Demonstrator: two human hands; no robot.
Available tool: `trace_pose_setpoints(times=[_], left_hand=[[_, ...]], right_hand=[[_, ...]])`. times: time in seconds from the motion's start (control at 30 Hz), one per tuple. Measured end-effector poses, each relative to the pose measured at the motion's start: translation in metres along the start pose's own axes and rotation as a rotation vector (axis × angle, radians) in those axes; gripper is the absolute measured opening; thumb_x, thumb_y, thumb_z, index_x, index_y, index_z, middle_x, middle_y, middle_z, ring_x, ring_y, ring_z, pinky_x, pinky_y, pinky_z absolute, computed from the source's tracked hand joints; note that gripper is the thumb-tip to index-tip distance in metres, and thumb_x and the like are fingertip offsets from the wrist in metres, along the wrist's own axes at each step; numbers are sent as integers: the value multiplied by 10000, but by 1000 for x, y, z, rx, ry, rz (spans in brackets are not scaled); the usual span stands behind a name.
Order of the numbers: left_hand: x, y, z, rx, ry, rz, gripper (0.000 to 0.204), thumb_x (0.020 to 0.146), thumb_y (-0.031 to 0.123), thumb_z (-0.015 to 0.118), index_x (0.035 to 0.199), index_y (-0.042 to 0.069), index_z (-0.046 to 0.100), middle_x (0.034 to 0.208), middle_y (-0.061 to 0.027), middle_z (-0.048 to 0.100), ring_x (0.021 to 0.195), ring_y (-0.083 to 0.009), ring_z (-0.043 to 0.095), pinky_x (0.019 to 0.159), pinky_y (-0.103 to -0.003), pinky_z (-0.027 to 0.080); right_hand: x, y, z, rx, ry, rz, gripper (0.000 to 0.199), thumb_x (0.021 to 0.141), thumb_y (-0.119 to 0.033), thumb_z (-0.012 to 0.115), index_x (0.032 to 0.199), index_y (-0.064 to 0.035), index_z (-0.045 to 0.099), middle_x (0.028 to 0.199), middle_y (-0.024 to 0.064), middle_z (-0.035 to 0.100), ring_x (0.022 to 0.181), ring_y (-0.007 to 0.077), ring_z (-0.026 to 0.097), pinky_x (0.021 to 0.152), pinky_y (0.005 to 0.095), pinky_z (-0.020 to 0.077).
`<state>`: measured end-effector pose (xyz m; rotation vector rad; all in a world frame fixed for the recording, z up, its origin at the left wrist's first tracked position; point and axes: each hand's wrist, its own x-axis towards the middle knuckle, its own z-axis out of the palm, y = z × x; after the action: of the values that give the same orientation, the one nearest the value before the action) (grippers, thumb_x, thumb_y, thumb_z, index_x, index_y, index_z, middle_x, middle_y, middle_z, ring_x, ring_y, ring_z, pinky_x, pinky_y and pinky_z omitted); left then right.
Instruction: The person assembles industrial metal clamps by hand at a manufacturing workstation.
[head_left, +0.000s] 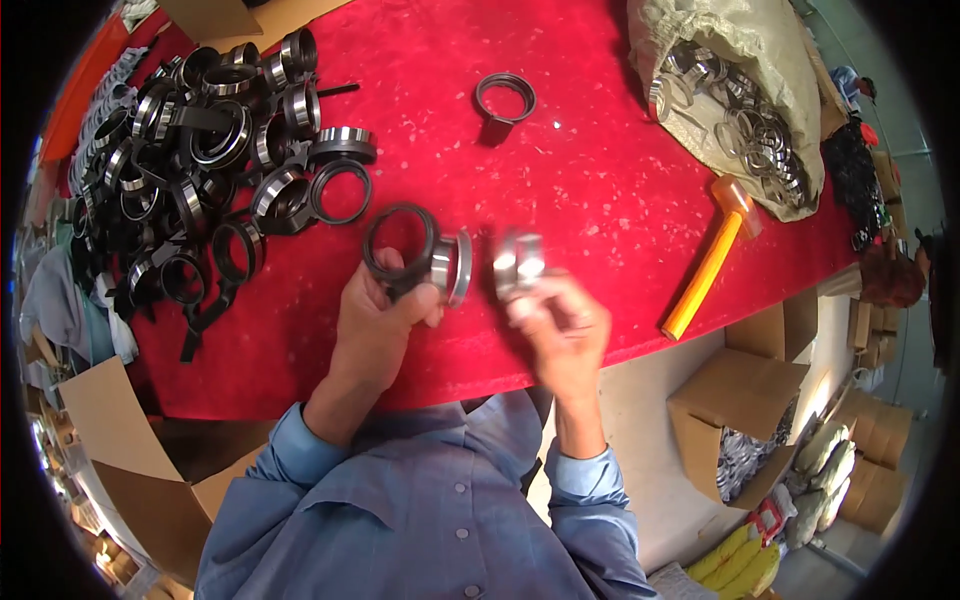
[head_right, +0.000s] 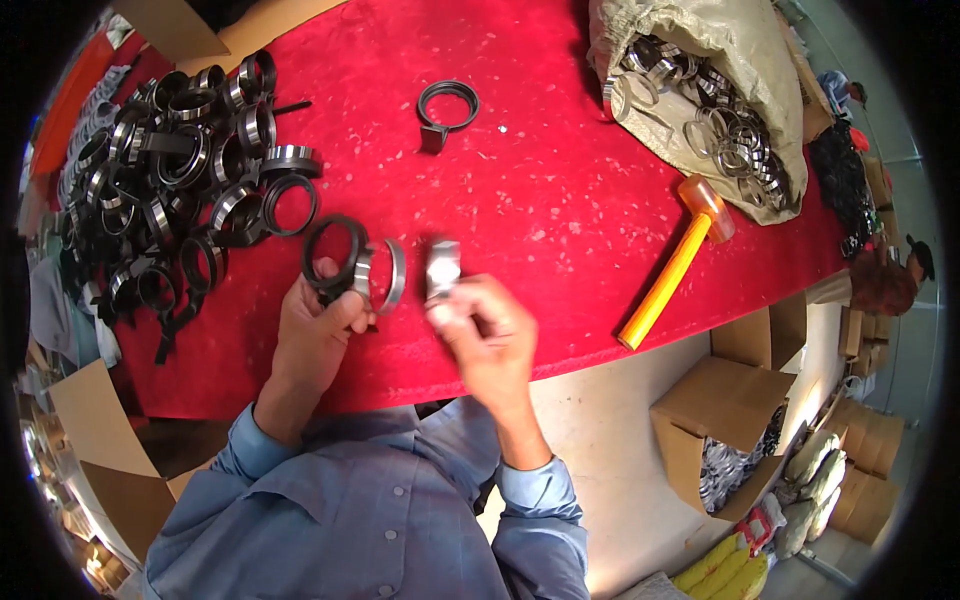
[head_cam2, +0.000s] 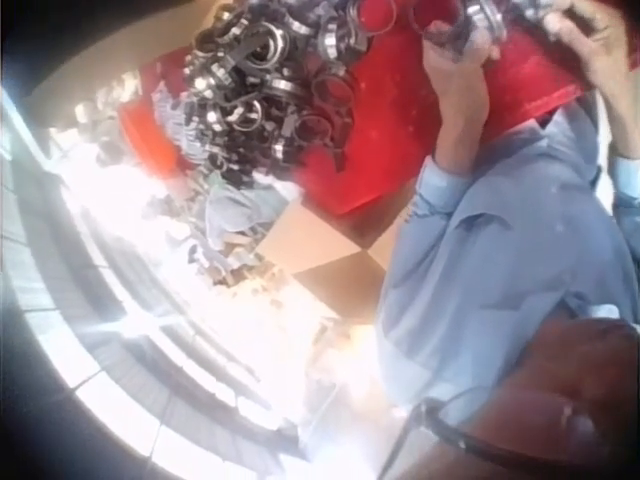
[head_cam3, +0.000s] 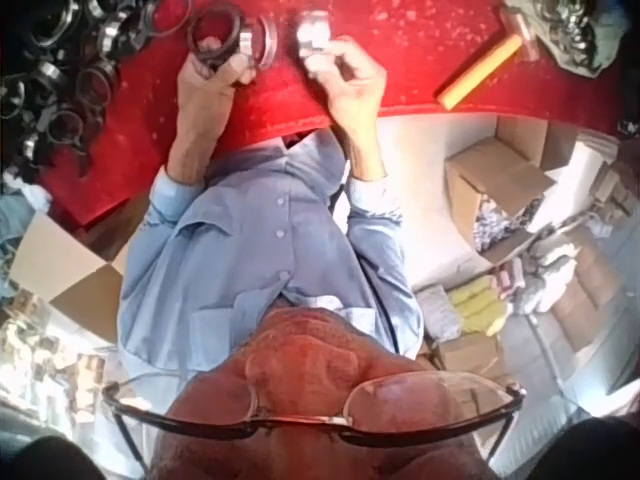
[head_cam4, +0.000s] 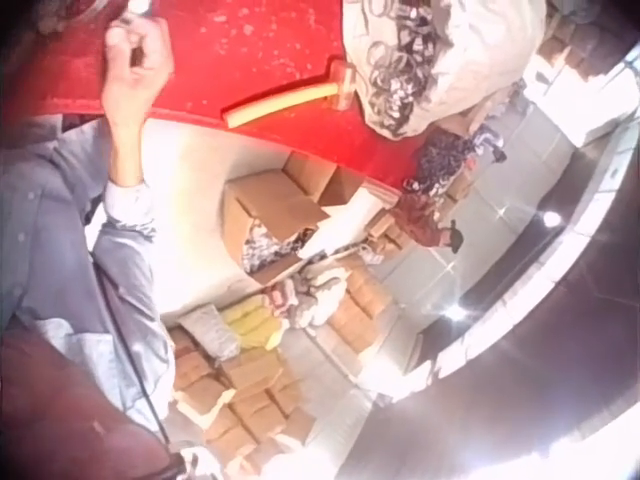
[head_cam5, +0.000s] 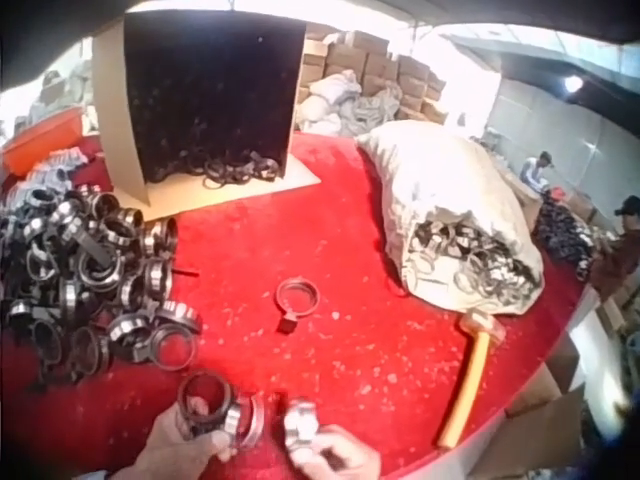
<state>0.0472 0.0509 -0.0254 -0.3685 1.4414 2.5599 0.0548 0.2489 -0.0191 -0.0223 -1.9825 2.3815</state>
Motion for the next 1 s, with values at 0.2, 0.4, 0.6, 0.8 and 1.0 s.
trace_pose_setpoints(times=[0.2,0.4,0.6,0.8,1.0], left_hand=[[-7,12,-7,-280,-79,-85,337,881,9,697,1129,85,483,968,-104,633,741,-161,617,778,-352,534],[-13,15,-2,-373,-156,-138,415,861,62,744,1163,94,461,956,-103,633,736,-162,618,786,-346,544],[-15,16,-4,-216,-331,-28,523,805,111,820,1113,102,398,876,-90,636,733,-145,620,678,-273,521],[-23,18,-3,-33,-357,-35,544,787,38,816,1107,95,380,918,-84,609,803,-144,631,636,-267,508],[-19,12,-1,-81,-388,5,516,809,61,805,1103,96,382,934,-89,611,828,-164,638,687,-270,525]], right_hand=[[26,-5,-39,-1062,160,-307,138,845,-2,710,982,-5,698,897,146,645,774,290,654,702,353,516],[21,-2,-28,-955,246,-378,395,836,60,681,1220,-21,634,1117,157,616,762,180,641,715,301,544],[2,-5,-12,126,-142,154,309,989,-34,579,1286,51,579,1091,124,673,902,166,673,836,281,539],[-6,-9,-13,336,-253,278,363,997,-181,618,1281,43,584,1054,155,692,857,199,700,754,290,559],[-15,-11,-15,206,-236,128,295,942,-67,676,1214,21,604,1081,208,688,917,220,708,724,305,572]])
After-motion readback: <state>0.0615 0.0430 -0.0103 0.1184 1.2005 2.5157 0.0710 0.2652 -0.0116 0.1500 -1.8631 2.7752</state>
